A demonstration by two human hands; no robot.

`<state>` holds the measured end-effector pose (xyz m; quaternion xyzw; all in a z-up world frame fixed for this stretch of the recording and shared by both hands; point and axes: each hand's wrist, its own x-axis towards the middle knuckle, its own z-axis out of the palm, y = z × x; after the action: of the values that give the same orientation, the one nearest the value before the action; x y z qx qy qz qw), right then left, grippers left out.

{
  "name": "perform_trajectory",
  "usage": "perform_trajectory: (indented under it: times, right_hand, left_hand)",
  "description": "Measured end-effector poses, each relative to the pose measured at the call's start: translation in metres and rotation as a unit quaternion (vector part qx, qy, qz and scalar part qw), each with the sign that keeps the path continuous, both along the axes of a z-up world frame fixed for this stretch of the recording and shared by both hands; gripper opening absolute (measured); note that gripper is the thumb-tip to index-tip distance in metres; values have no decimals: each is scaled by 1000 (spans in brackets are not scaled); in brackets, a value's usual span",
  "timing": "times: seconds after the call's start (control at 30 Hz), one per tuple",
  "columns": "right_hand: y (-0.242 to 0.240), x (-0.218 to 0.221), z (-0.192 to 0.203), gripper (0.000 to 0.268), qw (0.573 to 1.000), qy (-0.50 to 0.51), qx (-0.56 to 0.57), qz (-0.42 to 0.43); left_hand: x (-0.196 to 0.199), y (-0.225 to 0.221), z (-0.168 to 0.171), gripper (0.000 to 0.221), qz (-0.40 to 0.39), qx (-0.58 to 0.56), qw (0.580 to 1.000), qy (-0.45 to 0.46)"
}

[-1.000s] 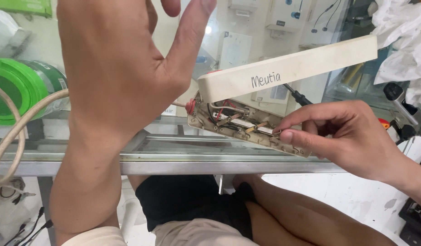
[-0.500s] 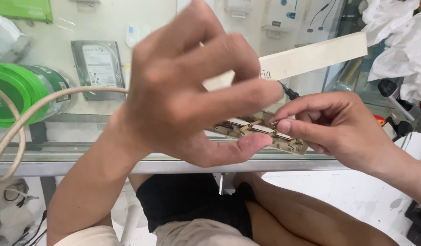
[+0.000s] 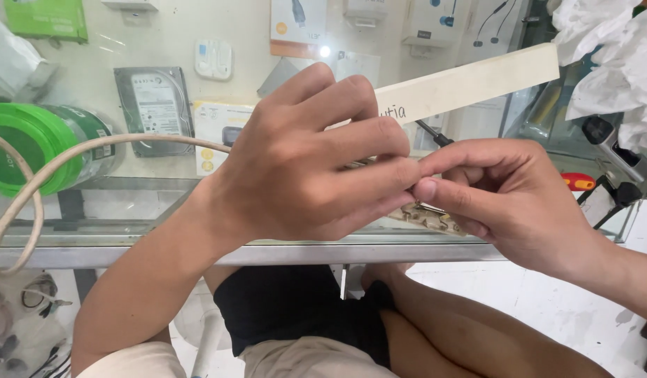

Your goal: Repairing a power strip by opening the casing with a screwdriver and adjusting internal wiring

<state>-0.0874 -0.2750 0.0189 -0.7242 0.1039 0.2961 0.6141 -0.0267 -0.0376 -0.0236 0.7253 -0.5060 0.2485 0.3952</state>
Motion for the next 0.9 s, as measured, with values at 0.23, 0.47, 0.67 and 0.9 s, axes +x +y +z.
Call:
perform_trajectory:
  times: [0.23, 0.47, 0.67, 0.9]
  right_hand:
    - [1, 1, 6, 18, 996, -55, -58, 24]
    - [6, 1, 10, 25, 990, -118, -69, 43]
    - [9, 2, 12, 26, 994, -107, -33, 4]
    - [6, 8, 6, 12, 988, -147, -17, 33]
  left_hand:
    - [1, 0, -1, 23, 20, -1, 1000, -7]
    - [0, -1, 0, 31, 40, 0, 999, -9]
    - [0, -4, 0, 27, 40, -13, 999, -17]
    - [0, -4, 2, 24, 56, 22, 998, -30]
